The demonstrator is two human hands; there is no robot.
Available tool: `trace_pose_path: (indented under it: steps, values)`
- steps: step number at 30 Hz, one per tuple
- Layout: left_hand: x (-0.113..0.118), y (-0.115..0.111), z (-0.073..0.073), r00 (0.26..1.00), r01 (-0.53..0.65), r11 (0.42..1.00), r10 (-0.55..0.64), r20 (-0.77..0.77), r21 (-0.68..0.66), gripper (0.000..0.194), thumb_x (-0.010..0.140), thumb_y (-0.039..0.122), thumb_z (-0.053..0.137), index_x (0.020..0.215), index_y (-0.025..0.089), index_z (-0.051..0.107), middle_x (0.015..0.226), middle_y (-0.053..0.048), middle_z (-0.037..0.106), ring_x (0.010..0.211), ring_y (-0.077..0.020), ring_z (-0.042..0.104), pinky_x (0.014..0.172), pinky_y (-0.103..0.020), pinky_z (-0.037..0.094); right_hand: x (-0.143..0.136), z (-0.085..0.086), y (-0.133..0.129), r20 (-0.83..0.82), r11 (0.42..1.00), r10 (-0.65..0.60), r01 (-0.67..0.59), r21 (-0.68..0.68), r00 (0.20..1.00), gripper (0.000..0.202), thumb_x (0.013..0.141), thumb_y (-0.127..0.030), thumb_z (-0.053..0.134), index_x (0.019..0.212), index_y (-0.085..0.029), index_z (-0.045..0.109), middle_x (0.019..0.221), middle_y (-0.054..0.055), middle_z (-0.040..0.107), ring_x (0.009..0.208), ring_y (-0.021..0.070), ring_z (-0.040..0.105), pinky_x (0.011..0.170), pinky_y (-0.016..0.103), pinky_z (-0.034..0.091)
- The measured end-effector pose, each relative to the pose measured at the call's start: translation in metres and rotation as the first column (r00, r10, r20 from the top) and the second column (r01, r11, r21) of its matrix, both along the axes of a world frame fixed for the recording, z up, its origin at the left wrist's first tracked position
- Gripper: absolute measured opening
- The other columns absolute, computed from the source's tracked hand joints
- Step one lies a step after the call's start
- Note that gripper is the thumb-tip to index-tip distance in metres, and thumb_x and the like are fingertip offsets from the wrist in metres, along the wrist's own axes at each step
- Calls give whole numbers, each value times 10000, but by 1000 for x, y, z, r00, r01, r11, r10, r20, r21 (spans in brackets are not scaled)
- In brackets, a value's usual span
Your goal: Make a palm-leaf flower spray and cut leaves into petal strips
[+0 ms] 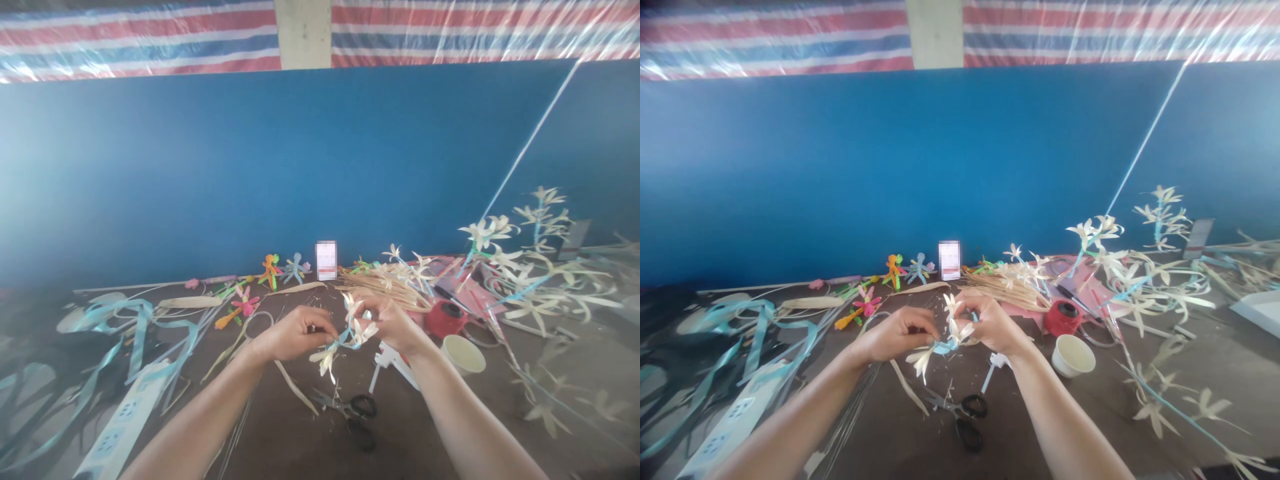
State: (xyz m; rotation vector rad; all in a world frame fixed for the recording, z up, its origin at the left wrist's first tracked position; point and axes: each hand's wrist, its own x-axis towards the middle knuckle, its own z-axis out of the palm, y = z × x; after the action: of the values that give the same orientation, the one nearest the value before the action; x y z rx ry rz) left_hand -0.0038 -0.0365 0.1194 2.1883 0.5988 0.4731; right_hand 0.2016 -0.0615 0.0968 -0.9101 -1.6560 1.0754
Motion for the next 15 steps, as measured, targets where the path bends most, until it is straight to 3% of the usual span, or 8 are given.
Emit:
trace_pose_path:
  steps: [15]
  values:
    - [1, -2, 0, 997, 21, 996, -15, 72, -88, 201, 758, 273, 509, 804, 151, 662, 707, -44, 561, 604, -107, 495, 545, -205, 362, -1, 1, -3, -2, 999, -17, 17, 31, 1000, 51, 670, -160, 595, 627, -184, 612, 790, 6, 523, 745, 135, 502, 654, 253, 389]
